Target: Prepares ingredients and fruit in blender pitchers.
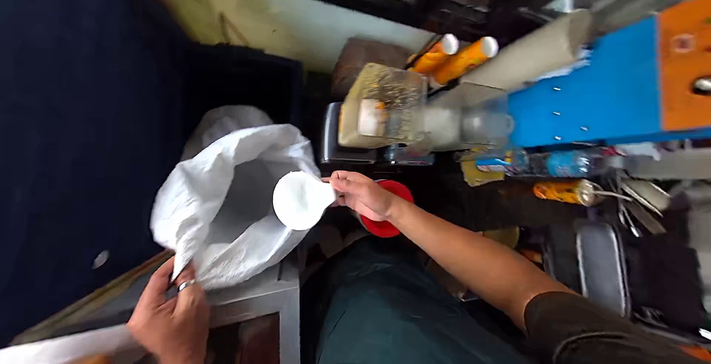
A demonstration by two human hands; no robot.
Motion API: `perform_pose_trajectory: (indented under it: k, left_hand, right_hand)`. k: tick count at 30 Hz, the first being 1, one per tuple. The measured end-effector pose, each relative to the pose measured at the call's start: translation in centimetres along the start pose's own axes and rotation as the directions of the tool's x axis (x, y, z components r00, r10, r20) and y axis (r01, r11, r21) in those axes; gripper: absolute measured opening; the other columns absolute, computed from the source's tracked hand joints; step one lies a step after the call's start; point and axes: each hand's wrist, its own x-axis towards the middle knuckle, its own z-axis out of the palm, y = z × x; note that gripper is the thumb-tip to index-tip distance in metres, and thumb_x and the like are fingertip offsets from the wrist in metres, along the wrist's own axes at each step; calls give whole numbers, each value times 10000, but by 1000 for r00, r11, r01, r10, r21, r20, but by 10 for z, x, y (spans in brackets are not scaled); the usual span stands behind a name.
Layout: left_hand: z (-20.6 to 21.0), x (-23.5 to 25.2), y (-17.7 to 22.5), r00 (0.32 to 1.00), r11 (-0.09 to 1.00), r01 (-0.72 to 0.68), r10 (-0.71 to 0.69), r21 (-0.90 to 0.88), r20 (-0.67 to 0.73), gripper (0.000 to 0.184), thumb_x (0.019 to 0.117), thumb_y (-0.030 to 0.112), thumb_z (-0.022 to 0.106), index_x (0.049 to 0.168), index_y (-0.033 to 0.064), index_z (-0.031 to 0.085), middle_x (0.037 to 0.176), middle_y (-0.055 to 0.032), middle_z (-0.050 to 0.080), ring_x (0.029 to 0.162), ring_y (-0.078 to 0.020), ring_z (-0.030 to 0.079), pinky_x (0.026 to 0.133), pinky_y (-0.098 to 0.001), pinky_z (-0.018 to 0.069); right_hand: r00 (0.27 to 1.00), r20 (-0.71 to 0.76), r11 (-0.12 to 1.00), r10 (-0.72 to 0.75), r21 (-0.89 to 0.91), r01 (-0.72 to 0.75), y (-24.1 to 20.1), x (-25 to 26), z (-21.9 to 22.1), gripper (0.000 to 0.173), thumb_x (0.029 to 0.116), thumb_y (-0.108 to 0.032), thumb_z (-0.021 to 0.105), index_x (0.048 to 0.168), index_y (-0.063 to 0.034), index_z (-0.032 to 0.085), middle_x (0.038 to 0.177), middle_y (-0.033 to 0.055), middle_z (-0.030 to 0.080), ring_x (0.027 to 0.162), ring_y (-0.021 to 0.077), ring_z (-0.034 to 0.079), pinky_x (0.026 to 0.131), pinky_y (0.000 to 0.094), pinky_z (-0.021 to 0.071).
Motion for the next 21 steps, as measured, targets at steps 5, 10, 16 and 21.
perform_pose_trajectory:
  k: [5, 10, 16, 21]
  left_hand:
    - [9, 7, 13, 996, 994, 48, -41, -98, 78, 250, 980, 49, 513, 1070, -150, 635, 895, -92, 657, 827, 46, 590, 789, -139, 496]
    - [10, 7, 21, 990, 995, 96, -91, -38, 107, 367, 970, 166, 619, 1172, -118, 507, 943, -98, 582, 819, -5, 555, 751, -177, 490]
    - [9, 7, 26, 990, 999, 27, -22, -35, 137, 647, 944, 275, 675, 1346, -128, 367, 1012, -166, 586, 822, -103, 580, 729, -278, 523]
    - [13, -10, 22, 997, 998, -67, 67, -3, -26, 750, 934, 333, 679, 1459, -75, 332, 1259, -241, 550, 1148, -283, 547, 1006, -439, 452]
  right_hand:
    - [732, -321, 751, -600, -542, 378, -104, -170, -46, 220, 1013, -355, 578, 1013, -157, 675, 1411, 36, 604, 1299, 191, 571, 1040, 426, 519]
    - [472, -161, 59, -866, -973, -225, -121, -177, -129, 257, 953, -297, 698, 954, -41, 690, 1519, 230, 455, 1432, 344, 431, 1151, 491, 421]
    - [576, -123, -38, -808, -965, -260, -133, -163, -97, 273, 977, -332, 662, 979, -63, 707, 1532, 208, 455, 1428, 325, 438, 1151, 476, 416]
    - [756, 48, 317, -653, -889, 330, -56, -71, 35, 172, 908, -237, 696, 939, -69, 712, 1427, 172, 553, 1325, 241, 547, 1060, 419, 517]
